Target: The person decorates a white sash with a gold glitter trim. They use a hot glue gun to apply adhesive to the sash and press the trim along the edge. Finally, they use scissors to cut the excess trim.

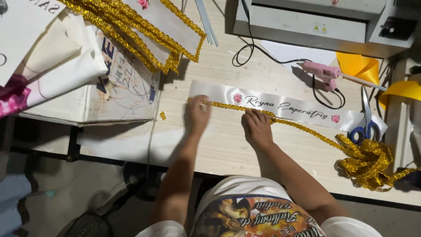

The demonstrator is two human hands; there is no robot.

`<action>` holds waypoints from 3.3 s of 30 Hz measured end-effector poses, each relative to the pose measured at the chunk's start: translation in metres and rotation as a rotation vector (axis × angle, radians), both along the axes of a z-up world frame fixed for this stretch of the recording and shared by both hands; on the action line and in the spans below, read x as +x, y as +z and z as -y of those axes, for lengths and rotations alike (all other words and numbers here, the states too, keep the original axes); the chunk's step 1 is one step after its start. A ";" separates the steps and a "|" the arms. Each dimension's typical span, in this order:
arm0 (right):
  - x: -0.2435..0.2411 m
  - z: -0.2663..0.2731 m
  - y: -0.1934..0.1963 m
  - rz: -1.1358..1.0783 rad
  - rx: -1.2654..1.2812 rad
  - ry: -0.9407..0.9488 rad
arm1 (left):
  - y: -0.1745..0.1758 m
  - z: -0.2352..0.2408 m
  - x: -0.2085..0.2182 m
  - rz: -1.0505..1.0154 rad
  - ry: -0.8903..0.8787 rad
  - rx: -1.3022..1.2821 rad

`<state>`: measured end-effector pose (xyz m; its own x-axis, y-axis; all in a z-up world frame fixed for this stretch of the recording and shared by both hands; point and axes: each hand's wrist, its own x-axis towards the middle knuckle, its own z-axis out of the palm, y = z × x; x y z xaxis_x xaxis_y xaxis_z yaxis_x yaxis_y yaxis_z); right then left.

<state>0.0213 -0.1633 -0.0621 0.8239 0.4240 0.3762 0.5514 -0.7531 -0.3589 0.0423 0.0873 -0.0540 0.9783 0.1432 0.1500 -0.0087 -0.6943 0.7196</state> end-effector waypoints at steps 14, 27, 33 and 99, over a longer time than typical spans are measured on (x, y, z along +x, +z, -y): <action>0.008 0.033 0.004 -0.122 0.129 0.117 | -0.031 -0.045 -0.017 0.219 -0.063 0.579; 0.010 0.049 0.037 -0.010 0.051 -0.035 | -0.035 -0.084 0.015 0.203 -0.021 0.595; 0.017 0.068 0.007 -0.058 0.070 -0.033 | -0.043 -0.097 0.026 0.124 -0.031 0.545; 0.051 0.179 0.038 -0.999 0.469 -0.369 | -0.095 0.019 0.011 -0.076 0.466 -1.603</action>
